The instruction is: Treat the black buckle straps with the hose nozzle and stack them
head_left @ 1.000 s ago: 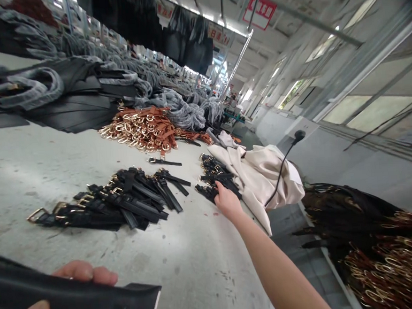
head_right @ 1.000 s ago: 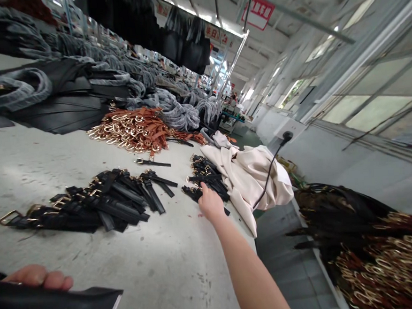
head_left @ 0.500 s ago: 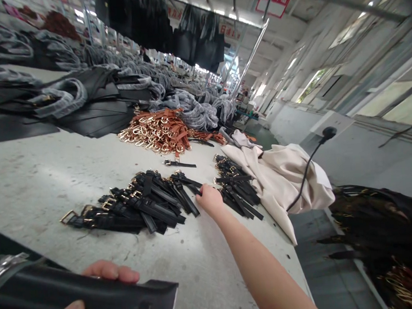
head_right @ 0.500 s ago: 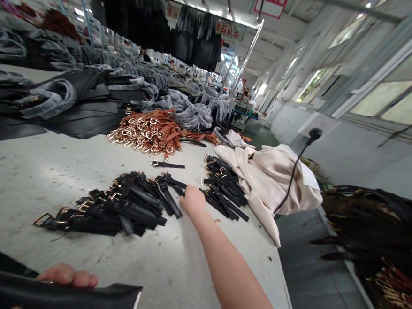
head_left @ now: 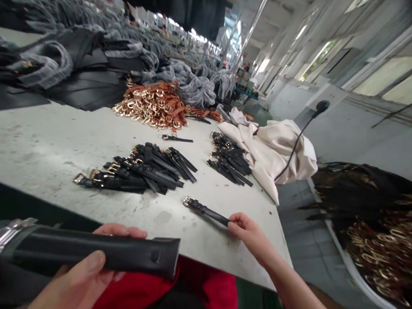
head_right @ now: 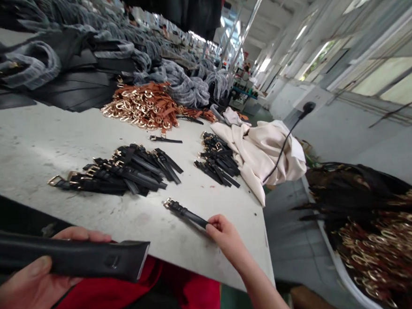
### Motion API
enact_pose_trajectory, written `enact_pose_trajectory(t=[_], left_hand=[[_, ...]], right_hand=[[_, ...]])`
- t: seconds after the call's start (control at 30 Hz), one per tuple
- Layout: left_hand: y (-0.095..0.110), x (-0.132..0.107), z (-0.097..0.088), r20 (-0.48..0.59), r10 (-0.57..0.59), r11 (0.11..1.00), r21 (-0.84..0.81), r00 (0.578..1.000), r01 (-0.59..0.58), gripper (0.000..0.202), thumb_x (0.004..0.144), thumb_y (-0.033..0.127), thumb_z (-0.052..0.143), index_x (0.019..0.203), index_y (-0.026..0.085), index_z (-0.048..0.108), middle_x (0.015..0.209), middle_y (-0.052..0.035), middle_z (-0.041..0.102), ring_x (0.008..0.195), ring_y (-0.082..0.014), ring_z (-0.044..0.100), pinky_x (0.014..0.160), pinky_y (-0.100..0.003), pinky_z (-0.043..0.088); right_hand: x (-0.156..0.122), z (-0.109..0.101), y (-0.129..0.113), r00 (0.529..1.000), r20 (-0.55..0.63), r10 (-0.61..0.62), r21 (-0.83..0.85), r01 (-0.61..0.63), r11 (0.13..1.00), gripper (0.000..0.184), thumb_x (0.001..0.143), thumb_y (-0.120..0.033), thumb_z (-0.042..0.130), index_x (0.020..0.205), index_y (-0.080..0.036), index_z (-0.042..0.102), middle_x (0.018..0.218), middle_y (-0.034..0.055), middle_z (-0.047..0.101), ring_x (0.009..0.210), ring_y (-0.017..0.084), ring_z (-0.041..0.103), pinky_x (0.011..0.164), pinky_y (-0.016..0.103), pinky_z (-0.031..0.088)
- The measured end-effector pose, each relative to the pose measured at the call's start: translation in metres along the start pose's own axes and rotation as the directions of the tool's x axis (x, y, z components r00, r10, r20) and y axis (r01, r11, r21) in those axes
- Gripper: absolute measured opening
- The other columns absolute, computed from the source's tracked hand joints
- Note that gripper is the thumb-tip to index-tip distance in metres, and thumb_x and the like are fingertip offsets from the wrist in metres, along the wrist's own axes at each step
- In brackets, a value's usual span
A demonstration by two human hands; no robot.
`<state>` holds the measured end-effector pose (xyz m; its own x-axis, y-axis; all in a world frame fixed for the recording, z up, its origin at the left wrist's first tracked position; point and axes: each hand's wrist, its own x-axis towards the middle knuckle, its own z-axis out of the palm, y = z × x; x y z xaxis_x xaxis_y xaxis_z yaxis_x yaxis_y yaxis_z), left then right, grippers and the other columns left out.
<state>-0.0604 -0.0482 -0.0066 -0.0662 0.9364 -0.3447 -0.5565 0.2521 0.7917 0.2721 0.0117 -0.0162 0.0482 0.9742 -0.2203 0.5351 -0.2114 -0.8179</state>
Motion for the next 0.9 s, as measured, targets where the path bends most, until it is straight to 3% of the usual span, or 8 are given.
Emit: enact_pose_trajectory(t=[0.13, 0.23, 0.4, 0.5, 0.67, 0.77, 0.9], left_hand=[[0.005, -0.007, 0.027, -0.04, -0.063, 0.995, 0.073, 0.997, 0.066, 0.033, 0.059, 0.051, 0.079, 0.084, 0.03, 0.074, 0.094, -0.0036, 0.077, 0.089, -0.0293, 0.068, 0.074, -0.037, 0.058], [0.007, -0.013, 0.045, -0.03, -0.035, 0.994, 0.103, 0.999, 0.037, 0.032, 0.061, 0.049, 0.08, 0.085, 0.029, 0.074, 0.094, -0.0035, 0.077, 0.088, -0.0256, 0.067, 0.073, -0.033, 0.057], [-0.001, 0.001, 0.07, 0.129, -0.047, 0.986, 0.167, 0.991, 0.025, 0.035, 0.055, 0.04, 0.088, 0.086, 0.028, 0.074, 0.097, -0.0036, 0.076, 0.09, -0.0229, 0.066, 0.072, -0.029, 0.055], [-0.02, 0.019, 0.097, 0.253, -0.071, 0.975, 0.22, 0.965, 0.014, 0.035, 0.056, 0.035, 0.088, 0.086, 0.023, 0.074, 0.098, -0.0059, 0.075, 0.081, -0.0195, 0.065, 0.065, -0.025, 0.053], [-0.055, 0.041, 0.145, 0.303, 0.002, 0.953, 0.288, 0.953, -0.093, 0.027, 0.062, 0.029, 0.083, 0.084, 0.018, 0.072, 0.089, -0.0053, 0.073, 0.067, -0.0149, 0.059, 0.055, -0.024, 0.045], [-0.056, 0.047, 0.151, 0.326, -0.018, 0.939, 0.329, 0.945, -0.096, 0.025, 0.062, 0.03, 0.082, 0.082, 0.018, 0.073, 0.086, -0.0051, 0.073, 0.066, -0.0156, 0.059, 0.053, -0.025, 0.045], [-0.047, 0.049, 0.149, 0.241, -0.005, 0.937, 0.341, 0.971, -0.079, 0.027, 0.057, 0.031, 0.084, 0.078, 0.018, 0.073, 0.082, -0.004, 0.073, 0.066, -0.0162, 0.059, 0.049, -0.023, 0.044]], right_hand=[[-0.021, 0.006, 0.022, 0.981, -0.085, -0.174, -0.368, 0.131, 0.92, 0.019, 0.082, -0.032, 0.051, 0.091, -0.02, 0.062, 0.086, 0.0066, 0.065, 0.079, 0.022, 0.058, 0.074, 0.037, 0.044], [-0.028, 0.003, 0.029, 0.95, -0.134, -0.284, -0.49, 0.186, 0.852, 0.027, 0.086, -0.033, 0.054, 0.105, -0.017, 0.063, 0.102, 0.0112, 0.064, 0.092, 0.025, 0.058, 0.084, 0.04, 0.043], [-0.035, 0.0, 0.042, 0.941, -0.112, -0.318, -0.516, 0.218, 0.828, 0.022, 0.087, -0.024, 0.053, 0.105, -0.02, 0.065, 0.102, 0.0081, 0.065, 0.099, 0.024, 0.057, 0.089, 0.039, 0.039], [-0.035, 0.003, 0.044, 0.947, -0.137, -0.29, -0.498, 0.188, 0.847, 0.019, 0.086, -0.023, 0.054, 0.102, -0.021, 0.066, 0.101, 0.0071, 0.065, 0.099, 0.024, 0.056, 0.087, 0.039, 0.037], [-0.032, 0.008, 0.038, 0.952, -0.16, -0.263, -0.49, 0.155, 0.858, 0.015, 0.087, -0.022, 0.054, 0.095, -0.022, 0.066, 0.096, 0.0054, 0.065, 0.095, 0.024, 0.056, 0.082, 0.037, 0.034], [-0.032, 0.009, 0.036, 0.951, -0.171, -0.259, -0.479, 0.149, 0.865, 0.014, 0.087, -0.021, 0.054, 0.094, -0.022, 0.066, 0.095, 0.0049, 0.066, 0.094, 0.023, 0.056, 0.08, 0.036, 0.033], [-0.032, 0.009, 0.036, 0.948, -0.175, -0.267, -0.465, 0.159, 0.871, 0.013, 0.088, -0.021, 0.054, 0.094, -0.022, 0.065, 0.094, 0.0045, 0.067, 0.094, 0.023, 0.056, 0.078, 0.035, 0.032]])
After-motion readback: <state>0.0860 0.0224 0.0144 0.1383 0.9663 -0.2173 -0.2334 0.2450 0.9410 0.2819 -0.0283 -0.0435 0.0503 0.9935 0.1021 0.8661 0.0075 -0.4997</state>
